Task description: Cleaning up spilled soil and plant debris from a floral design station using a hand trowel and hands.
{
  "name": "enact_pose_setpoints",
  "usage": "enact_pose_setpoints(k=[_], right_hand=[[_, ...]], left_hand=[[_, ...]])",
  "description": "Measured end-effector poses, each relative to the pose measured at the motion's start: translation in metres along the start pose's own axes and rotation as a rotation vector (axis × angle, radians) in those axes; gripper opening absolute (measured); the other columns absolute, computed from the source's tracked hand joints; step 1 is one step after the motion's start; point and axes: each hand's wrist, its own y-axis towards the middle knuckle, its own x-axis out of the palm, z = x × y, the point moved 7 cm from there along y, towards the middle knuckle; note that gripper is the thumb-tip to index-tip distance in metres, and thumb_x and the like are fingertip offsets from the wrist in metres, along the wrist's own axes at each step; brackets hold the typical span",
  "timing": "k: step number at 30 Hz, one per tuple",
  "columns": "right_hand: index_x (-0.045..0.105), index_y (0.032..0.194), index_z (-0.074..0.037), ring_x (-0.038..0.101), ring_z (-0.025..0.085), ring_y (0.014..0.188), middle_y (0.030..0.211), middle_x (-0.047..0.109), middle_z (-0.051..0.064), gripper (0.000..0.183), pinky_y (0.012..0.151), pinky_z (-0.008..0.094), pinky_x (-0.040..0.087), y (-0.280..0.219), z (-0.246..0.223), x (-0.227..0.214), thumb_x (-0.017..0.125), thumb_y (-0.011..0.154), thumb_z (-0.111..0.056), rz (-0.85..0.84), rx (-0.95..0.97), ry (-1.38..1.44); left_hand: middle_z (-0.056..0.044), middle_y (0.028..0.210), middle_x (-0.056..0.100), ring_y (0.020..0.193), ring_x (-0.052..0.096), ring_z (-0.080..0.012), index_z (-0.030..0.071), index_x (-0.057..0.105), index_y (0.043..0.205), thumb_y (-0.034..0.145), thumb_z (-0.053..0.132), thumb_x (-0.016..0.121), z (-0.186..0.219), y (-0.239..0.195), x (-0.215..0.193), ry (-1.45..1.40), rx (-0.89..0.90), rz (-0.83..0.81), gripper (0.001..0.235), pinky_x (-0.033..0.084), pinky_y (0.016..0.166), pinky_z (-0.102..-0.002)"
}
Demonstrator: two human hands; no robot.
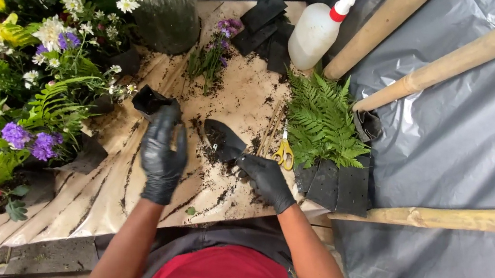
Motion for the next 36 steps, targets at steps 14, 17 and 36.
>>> enact_pose_setpoints(k=[14,17,36], right_hand=[[0.074,0.126,-0.002,0.060,0.012,0.052,0.076,0.078,0.019,0.040,0.046,0.020,0.043,-0.030,-0.129,-0.014,0.079,0.092,-0.022,-0.018,-0.128,-0.277],[0.075,0.123,-0.004,0.056,0.009,0.044,0.077,0.078,0.019,0.035,0.043,0.021,0.044,-0.030,-0.159,-0.001,0.078,0.094,-0.022,-0.079,-0.198,-0.410],[0.074,0.127,-0.004,0.076,0.024,0.091,0.085,0.080,0.012,0.044,0.084,0.038,0.066,-0.013,-0.216,0.090,0.069,0.094,-0.034,-0.231,-0.039,-1.017]], left_hand=[[0.010,0.104,0.073,0.094,0.073,-0.0169,0.035,0.075,0.102,0.098,0.031,0.067,-0.067,0.009,-0.009,0.594,0.038,-0.267,0.010,0.065,0.076,-0.033],[0.010,0.100,0.072,0.095,0.073,-0.0169,0.034,0.073,0.107,0.099,0.036,0.067,-0.058,0.009,-0.015,0.530,-0.130,-0.309,0.010,0.064,0.079,-0.033],[-0.008,0.091,0.063,0.072,0.068,-0.0320,0.022,0.068,0.105,0.093,0.017,0.069,-0.018,-0.006,-0.019,0.524,0.630,-0.284,0.013,0.059,0.053,-0.043]])
